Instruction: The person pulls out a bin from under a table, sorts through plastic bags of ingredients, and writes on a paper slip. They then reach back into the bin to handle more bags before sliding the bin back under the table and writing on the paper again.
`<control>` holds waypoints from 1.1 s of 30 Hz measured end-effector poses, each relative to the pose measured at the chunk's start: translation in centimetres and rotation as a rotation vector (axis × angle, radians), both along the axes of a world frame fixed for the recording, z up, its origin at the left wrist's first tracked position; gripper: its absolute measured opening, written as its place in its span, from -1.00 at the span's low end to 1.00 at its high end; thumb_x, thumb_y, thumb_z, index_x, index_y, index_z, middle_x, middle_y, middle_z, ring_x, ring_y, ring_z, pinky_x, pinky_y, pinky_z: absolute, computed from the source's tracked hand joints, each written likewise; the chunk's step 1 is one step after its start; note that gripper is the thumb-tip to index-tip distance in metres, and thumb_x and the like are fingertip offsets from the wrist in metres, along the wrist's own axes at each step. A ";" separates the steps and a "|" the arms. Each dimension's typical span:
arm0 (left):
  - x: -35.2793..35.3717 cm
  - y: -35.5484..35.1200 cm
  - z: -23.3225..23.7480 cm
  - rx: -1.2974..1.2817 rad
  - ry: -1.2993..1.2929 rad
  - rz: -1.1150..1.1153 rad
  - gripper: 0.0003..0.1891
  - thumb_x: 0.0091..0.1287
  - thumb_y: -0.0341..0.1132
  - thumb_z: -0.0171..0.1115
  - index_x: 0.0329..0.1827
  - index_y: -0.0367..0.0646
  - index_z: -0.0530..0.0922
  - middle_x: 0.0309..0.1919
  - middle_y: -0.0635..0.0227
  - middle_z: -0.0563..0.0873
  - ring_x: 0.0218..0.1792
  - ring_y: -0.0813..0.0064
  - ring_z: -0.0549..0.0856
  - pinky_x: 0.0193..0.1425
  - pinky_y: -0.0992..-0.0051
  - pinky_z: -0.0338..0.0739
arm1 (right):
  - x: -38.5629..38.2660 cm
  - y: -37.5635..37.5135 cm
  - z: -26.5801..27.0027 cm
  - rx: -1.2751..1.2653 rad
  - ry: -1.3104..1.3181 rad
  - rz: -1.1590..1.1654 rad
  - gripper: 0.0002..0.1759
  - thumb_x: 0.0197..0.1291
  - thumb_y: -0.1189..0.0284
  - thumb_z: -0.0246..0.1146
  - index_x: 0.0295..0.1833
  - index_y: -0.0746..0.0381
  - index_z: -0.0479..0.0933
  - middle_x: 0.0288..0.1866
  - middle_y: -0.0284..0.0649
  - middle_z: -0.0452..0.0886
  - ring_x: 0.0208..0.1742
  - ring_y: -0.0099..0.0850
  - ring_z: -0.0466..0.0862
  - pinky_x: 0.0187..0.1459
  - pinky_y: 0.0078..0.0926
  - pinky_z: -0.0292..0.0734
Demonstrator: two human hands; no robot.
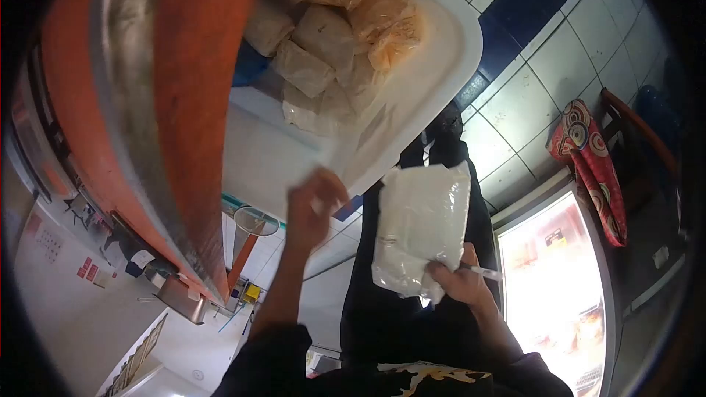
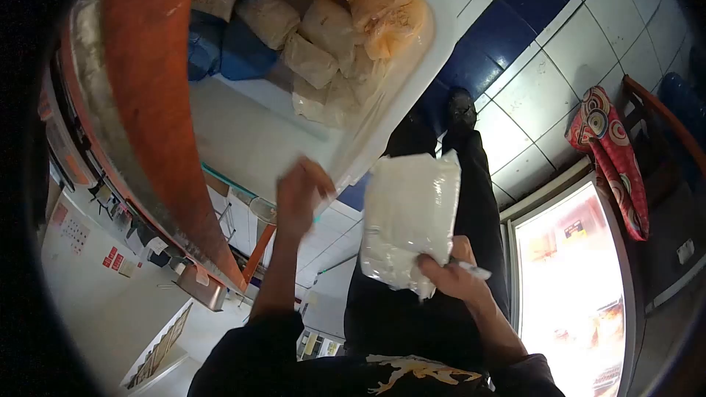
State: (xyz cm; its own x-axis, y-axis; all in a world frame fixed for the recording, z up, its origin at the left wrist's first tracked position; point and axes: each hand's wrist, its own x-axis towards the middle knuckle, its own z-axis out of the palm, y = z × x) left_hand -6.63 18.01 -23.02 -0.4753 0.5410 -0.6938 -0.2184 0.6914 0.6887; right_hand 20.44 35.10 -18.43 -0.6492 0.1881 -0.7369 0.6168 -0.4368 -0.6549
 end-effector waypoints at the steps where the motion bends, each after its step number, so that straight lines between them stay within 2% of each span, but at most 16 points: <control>1: -1.8 0.9 -3.3 -0.159 0.053 0.224 -0.80 0.58 -0.31 0.31 -0.18 -0.26 0.61 -0.37 0.24 0.76 -0.27 0.34 0.78 -0.07 0.32 0.64 | 2.7 -1.8 -1.0 -0.131 -0.096 -0.111 -0.75 0.21 0.50 0.35 -0.03 0.39 0.72 -0.27 -0.09 0.83 -0.30 -0.34 0.81 -0.20 -0.36 0.69; 3: -5.5 1.5 -13.1 -0.278 0.302 0.016 -0.69 0.52 -0.31 0.38 0.20 -0.25 0.58 0.02 0.13 0.80 -0.09 0.28 0.81 0.02 0.33 0.65 | 6.7 -4.5 -3.3 -0.258 -0.203 -0.223 -0.72 0.21 0.50 0.35 -0.01 0.41 0.72 -0.23 -0.09 0.84 -0.27 -0.36 0.81 -0.16 -0.38 0.70; 5: -8.7 -0.2 -24.4 -0.463 0.339 -0.144 -0.12 0.31 0.25 0.48 0.42 -0.34 0.49 0.09 0.19 0.71 -0.12 0.44 0.71 -0.08 0.50 0.62 | 8.9 -6.6 -5.4 -0.323 -0.481 -0.379 -0.70 0.23 0.50 0.34 0.02 0.46 0.72 -0.15 -0.10 0.84 -0.18 -0.38 0.81 -0.09 -0.39 0.72; 11: -10.4 0.6 -33.0 -0.675 -0.116 0.431 0.16 0.17 0.13 0.58 0.64 -0.49 0.19 0.51 -0.03 0.45 0.22 0.15 0.66 0.32 0.31 0.58 | 8.0 -7.8 -8.1 -0.287 -0.684 -0.410 -0.62 0.24 0.46 0.36 0.10 0.48 0.69 -0.05 -0.04 0.83 -0.08 -0.31 0.81 0.03 -0.37 0.71; 12: -10.6 -4.7 -39.0 -0.428 0.327 0.352 0.08 0.16 0.15 0.57 0.61 -0.39 0.32 0.38 0.06 0.59 0.05 0.23 0.68 0.06 0.35 0.64 | 8.2 -7.7 -8.4 -0.314 -0.615 -0.407 -0.62 0.25 0.45 0.36 0.10 0.48 0.69 -0.06 -0.05 0.82 -0.09 -0.31 0.81 0.03 -0.37 0.70; 15: -14.2 -9.5 -38.9 -0.553 -0.013 0.397 -0.15 0.26 0.16 0.46 0.45 -0.30 0.49 0.16 0.15 0.70 -0.09 0.23 0.72 -0.07 0.35 0.65 | 7.2 -7.5 -8.8 -0.350 -0.563 -0.512 -0.64 0.25 0.43 0.35 0.06 0.48 0.69 -0.11 -0.10 0.81 -0.14 -0.34 0.79 -0.02 -0.38 0.69; 17: -14.5 -9.6 -35.1 -0.491 -0.135 0.678 -0.35 0.35 0.16 0.31 0.27 -0.21 0.59 -0.01 0.19 0.75 -0.19 0.13 0.74 -0.03 0.28 0.67 | 7.4 -7.8 -8.7 -0.314 -0.550 -0.493 -0.66 0.25 0.45 0.34 0.04 0.47 0.70 -0.15 -0.11 0.82 -0.18 -0.35 0.79 -0.06 -0.38 0.68; 21: -14.8 -10.7 -27.2 -0.367 -0.421 0.897 -0.54 0.45 0.10 0.16 0.12 -0.10 0.46 0.19 -0.02 0.63 0.07 0.02 0.71 0.03 0.12 0.71 | 7.7 -8.1 -9.0 -0.347 -0.500 -0.485 -0.66 0.27 0.43 0.26 0.02 0.46 0.71 -0.16 -0.13 0.82 -0.18 -0.39 0.78 -0.07 -0.39 0.67; 22: -15.1 -13.9 -29.0 -0.214 -0.476 0.808 -0.56 0.49 0.01 0.11 0.19 -0.14 0.40 0.30 -0.12 0.55 0.22 -0.11 0.65 0.10 -0.02 0.70 | 8.3 -8.4 -9.4 -0.346 -0.518 -0.448 -0.65 0.28 0.42 0.24 0.02 0.45 0.71 -0.15 -0.13 0.82 -0.17 -0.39 0.78 -0.05 -0.39 0.67; 25: -13.0 -15.1 -28.4 -0.155 -0.258 0.617 -0.55 0.52 -0.09 0.05 0.32 -0.19 0.38 0.37 -0.17 0.53 0.29 -0.18 0.63 0.10 -0.13 0.68 | 7.7 -7.8 -9.2 -0.310 -0.469 -0.391 -0.65 0.28 0.42 0.25 0.04 0.45 0.72 -0.13 -0.13 0.82 -0.15 -0.38 0.79 -0.03 -0.39 0.67; 26: -13.3 -14.0 -27.2 -0.157 -0.510 0.907 -0.46 0.54 -0.10 0.00 0.46 -0.24 0.36 0.43 -0.19 0.48 0.35 -0.20 0.60 0.24 -0.15 0.63 | 7.5 -7.8 -9.2 -0.305 -0.469 -0.392 -0.65 0.28 0.42 0.25 0.04 0.45 0.72 -0.13 -0.13 0.82 -0.15 -0.38 0.79 -0.03 -0.39 0.67; 27: -13.3 -14.7 -28.2 -0.156 -0.513 0.908 -0.46 0.54 -0.10 0.00 0.46 -0.24 0.36 0.43 -0.19 0.48 0.35 -0.20 0.60 0.24 -0.15 0.63 | 7.4 -7.9 -9.1 -0.301 -0.497 -0.405 -0.65 0.29 0.41 0.26 0.04 0.45 0.71 -0.12 -0.12 0.82 -0.14 -0.37 0.79 -0.02 -0.39 0.67; 29: -13.2 -17.5 -31.0 -0.142 -0.430 0.407 -0.32 0.50 0.01 -0.01 0.55 -0.27 0.32 0.47 -0.19 0.45 0.40 -0.27 0.55 0.48 -0.16 0.46 | 7.7 -8.3 -9.3 -0.300 -0.531 -0.415 -0.64 0.29 0.41 0.27 0.05 0.45 0.71 -0.11 -0.12 0.82 -0.13 -0.36 0.79 0.00 -0.39 0.67; 30: -13.1 -16.2 -30.0 -0.145 -0.432 0.409 -0.32 0.50 0.01 -0.01 0.55 -0.27 0.32 0.47 -0.19 0.45 0.40 -0.27 0.55 0.48 -0.16 0.46 | 8.0 -8.7 -9.6 -0.321 -0.521 -0.431 -0.64 0.29 0.40 0.28 0.06 0.45 0.71 -0.11 -0.12 0.82 -0.13 -0.35 0.79 0.00 -0.39 0.67; 32: -12.5 -11.6 -26.9 -0.258 -0.562 0.988 -0.22 0.48 0.08 -0.02 0.62 -0.31 0.27 0.48 -0.16 0.45 0.49 -0.29 0.46 0.66 -0.20 0.21 | 8.1 -8.7 -9.6 -0.340 -0.518 -0.445 -0.64 0.30 0.40 0.28 0.06 0.45 0.71 -0.11 -0.12 0.82 -0.13 -0.35 0.79 0.01 -0.38 0.67; 33: -12.1 -11.8 -26.8 -0.262 -0.568 0.988 -0.22 0.48 0.08 -0.02 0.62 -0.31 0.27 0.48 -0.16 0.45 0.49 -0.29 0.46 0.66 -0.20 0.21 | 7.7 -8.4 -9.2 -0.321 -0.541 -0.432 -0.63 0.30 0.40 0.28 0.07 0.45 0.71 -0.10 -0.12 0.82 -0.12 -0.35 0.79 0.01 -0.38 0.67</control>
State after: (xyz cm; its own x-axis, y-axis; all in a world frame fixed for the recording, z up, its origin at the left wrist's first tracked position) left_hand -18.72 6.19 -49.80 -0.1943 -0.0817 -0.9775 -0.9713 0.1552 0.1801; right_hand 28.10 26.73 -27.60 -0.0993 0.0659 -0.9929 0.5464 -0.8303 -0.1098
